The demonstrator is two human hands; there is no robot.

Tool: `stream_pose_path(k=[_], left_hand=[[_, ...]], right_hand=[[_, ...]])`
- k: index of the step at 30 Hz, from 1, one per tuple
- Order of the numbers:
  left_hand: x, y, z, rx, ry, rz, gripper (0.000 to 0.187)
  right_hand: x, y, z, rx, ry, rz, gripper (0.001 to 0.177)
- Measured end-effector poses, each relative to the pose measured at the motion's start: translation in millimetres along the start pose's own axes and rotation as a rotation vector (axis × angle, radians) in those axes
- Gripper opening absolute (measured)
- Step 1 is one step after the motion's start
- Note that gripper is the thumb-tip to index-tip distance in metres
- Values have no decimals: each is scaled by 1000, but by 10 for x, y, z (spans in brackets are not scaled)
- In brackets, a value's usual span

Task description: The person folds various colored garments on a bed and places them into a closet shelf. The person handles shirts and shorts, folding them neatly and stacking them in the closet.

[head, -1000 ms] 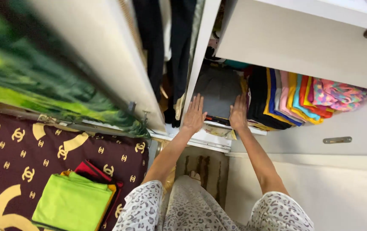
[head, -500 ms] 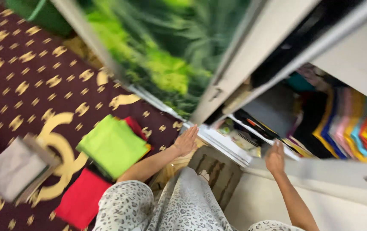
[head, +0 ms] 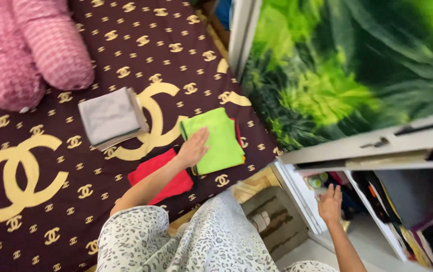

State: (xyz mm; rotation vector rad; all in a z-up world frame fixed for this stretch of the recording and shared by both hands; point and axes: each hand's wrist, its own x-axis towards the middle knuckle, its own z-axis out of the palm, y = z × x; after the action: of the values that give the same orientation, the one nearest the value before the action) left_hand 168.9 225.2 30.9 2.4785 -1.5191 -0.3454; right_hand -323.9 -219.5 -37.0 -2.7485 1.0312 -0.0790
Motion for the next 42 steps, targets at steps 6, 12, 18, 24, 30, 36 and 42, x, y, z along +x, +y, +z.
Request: stream_pose_path(k=[6,12,18,24,30,36,42], left_hand=[[-997,-914,-33,94,143,-308,66],[-2041,-1156,447,221,-50,-568,65],[-2816,-939,1067,-16,-185,-814,65],[-2992,-747,1531,-375,-130,-1045,75],[-2940,-1051,2462,-701,79,-1223,85],[-3010,-1339,2547,-857,252,-1514,64],[-2855,-1296,2076,-949,239,-1558,51]], right_hand=[[603,-1374,-13,83,-110,-38,63],[929,-2568,-18,170,-196,-207,58],[869,-3651,81,213,-249,-490,53],[412,-4366,452,191,-349,-815,52],[463,-4753,988,65,-206,-1076,43],[621,-4821,1176,-130,-178,-1134,42],[576,-4806,1120,-122,-159,-1144,46]])
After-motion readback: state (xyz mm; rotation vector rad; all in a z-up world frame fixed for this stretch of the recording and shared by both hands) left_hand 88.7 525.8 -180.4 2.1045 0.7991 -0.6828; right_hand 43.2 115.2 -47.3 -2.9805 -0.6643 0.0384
